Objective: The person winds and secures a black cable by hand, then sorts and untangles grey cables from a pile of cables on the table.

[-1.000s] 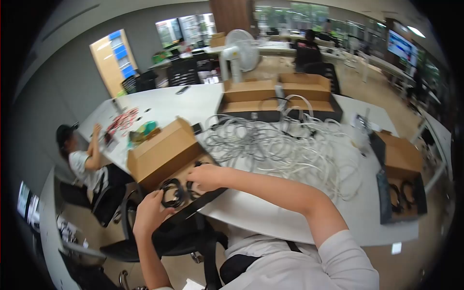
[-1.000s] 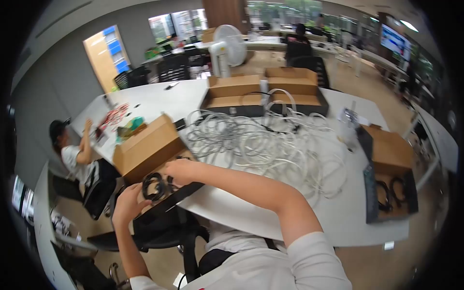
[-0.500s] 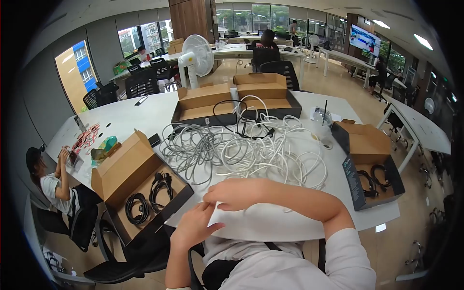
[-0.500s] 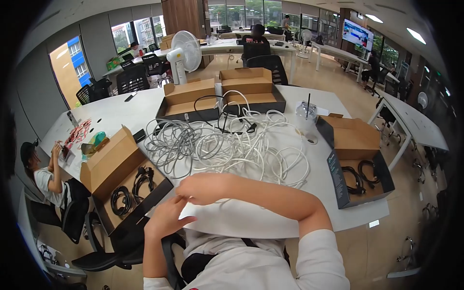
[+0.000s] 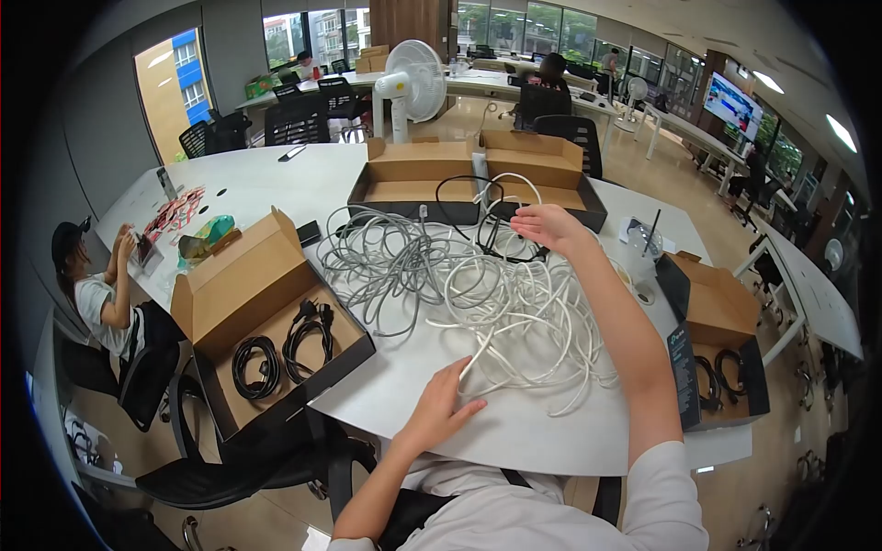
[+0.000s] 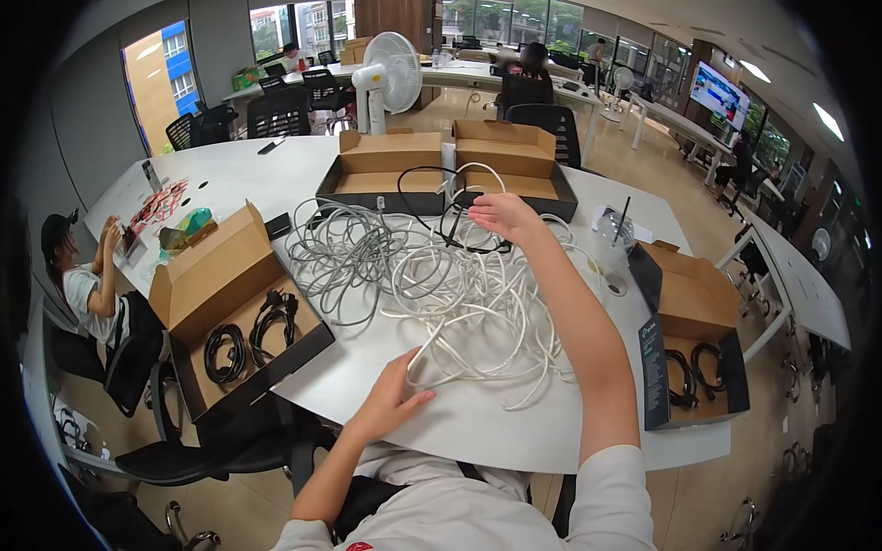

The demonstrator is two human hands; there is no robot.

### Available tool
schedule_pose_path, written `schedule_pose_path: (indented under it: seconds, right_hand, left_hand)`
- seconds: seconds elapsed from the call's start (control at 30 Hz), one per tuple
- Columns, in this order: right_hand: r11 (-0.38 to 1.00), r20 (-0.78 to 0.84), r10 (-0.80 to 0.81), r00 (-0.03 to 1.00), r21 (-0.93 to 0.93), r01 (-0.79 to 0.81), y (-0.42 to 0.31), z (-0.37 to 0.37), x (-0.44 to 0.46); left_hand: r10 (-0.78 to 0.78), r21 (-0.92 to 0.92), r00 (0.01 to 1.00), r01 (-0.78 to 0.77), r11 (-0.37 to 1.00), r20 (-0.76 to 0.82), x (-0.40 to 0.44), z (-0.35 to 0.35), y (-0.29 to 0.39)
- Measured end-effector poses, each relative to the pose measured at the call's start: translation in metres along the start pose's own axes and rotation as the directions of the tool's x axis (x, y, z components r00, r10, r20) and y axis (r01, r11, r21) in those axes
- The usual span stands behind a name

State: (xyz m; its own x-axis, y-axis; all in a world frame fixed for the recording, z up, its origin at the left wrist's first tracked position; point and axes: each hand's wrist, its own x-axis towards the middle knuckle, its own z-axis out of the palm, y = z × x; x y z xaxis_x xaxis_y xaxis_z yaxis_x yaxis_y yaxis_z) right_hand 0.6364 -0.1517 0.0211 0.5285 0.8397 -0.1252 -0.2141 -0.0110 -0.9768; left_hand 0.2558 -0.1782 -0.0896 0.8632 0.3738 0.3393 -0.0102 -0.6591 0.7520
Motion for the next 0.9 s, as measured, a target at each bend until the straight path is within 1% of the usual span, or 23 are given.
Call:
schedule_pose_path:
  seconds: [0.03,0.1,0.17,0.2,0.3,0.33,0.43,0.47,0.57,0.6,0.63,0.7,0.77,0.83,0.87,0.9]
  right_hand:
    - [0.991,0.01,0.053,0.999,0.119,-0.054,0.008,-0.001,0.019]
    - [0.995,-0.054,0.075,0.996,0.077,-0.071,0.017,0.007,0.048]
    - [0.996,-0.088,0.091,0.992,0.011,-0.091,0.022,0.025,0.064]
    - [0.991,-0.088,0.126,0.988,-0.029,-0.129,0.027,0.027,0.072]
    - [0.98,-0.121,0.154,0.981,-0.105,-0.167,0.038,0.036,0.092]
    - [0.98,-0.1,0.17,0.98,-0.091,-0.179,0.04,0.036,0.093]
    - [0.963,-0.12,0.234,0.965,-0.112,-0.247,0.044,0.038,0.097]
    - [0.963,-0.06,0.238,0.969,-0.111,-0.244,0.046,0.038,0.097]
    - [0.963,-0.04,0.215,0.976,-0.158,-0.219,0.056,0.055,0.089]
    - [0.989,0.06,0.135,0.989,-0.065,-0.131,0.064,0.061,0.085]
    - [0.981,0.053,0.15,0.987,-0.129,-0.142,0.071,0.06,0.091]
    - [0.998,0.032,0.032,0.999,-0.063,-0.03,0.079,0.068,0.099]
    - [0.976,-0.073,-0.134,0.988,-0.182,0.119,0.075,0.071,0.102]
    - [0.908,-0.141,-0.326,0.935,-0.321,0.268,0.053,0.08,0.087]
    - [0.911,-0.17,-0.348,0.922,-0.293,0.29,0.037,0.082,0.077]
    - [0.84,-0.17,-0.481,0.86,-0.372,0.396,0.028,0.078,0.078]
  left_hand:
    - [-0.034,-0.024,0.999,0.034,0.999,-0.001,-0.001,0.002,0.0]
    - [-0.106,-0.07,0.994,0.106,0.992,-0.005,-0.003,0.003,-0.002]
    - [-0.011,0.003,1.0,0.011,1.0,-0.026,-0.004,0.006,-0.014]
    - [0.036,0.042,0.999,-0.035,0.999,-0.034,-0.004,0.006,-0.016]
    - [0.06,0.087,0.997,-0.056,0.995,-0.046,-0.007,0.007,-0.014]
    - [0.063,0.096,0.997,-0.058,0.994,-0.043,-0.007,0.006,-0.015]
    - [0.072,0.105,0.996,-0.067,0.992,-0.049,-0.006,0.007,-0.014]
    - [0.072,0.101,0.995,-0.066,0.993,-0.063,-0.007,0.009,-0.014]
    - [0.079,0.128,0.993,-0.068,0.989,-0.086,-0.008,0.012,-0.013]
    - [0.084,0.144,0.992,-0.07,0.987,-0.093,-0.008,0.013,-0.013]
    - [0.093,0.144,0.992,-0.079,0.986,-0.09,-0.008,0.013,-0.012]
    - [0.11,0.147,0.99,-0.096,0.984,-0.091,-0.009,0.012,-0.012]
    - [0.115,0.152,0.99,-0.101,0.983,-0.086,-0.011,0.012,-0.014]
    - [0.124,0.152,0.989,-0.11,0.982,-0.084,-0.011,0.01,-0.014]
    - [0.128,0.148,0.988,-0.114,0.982,-0.085,-0.011,0.009,-0.012]
    - [0.132,0.142,0.988,-0.119,0.983,-0.085,-0.011,0.009,-0.011]
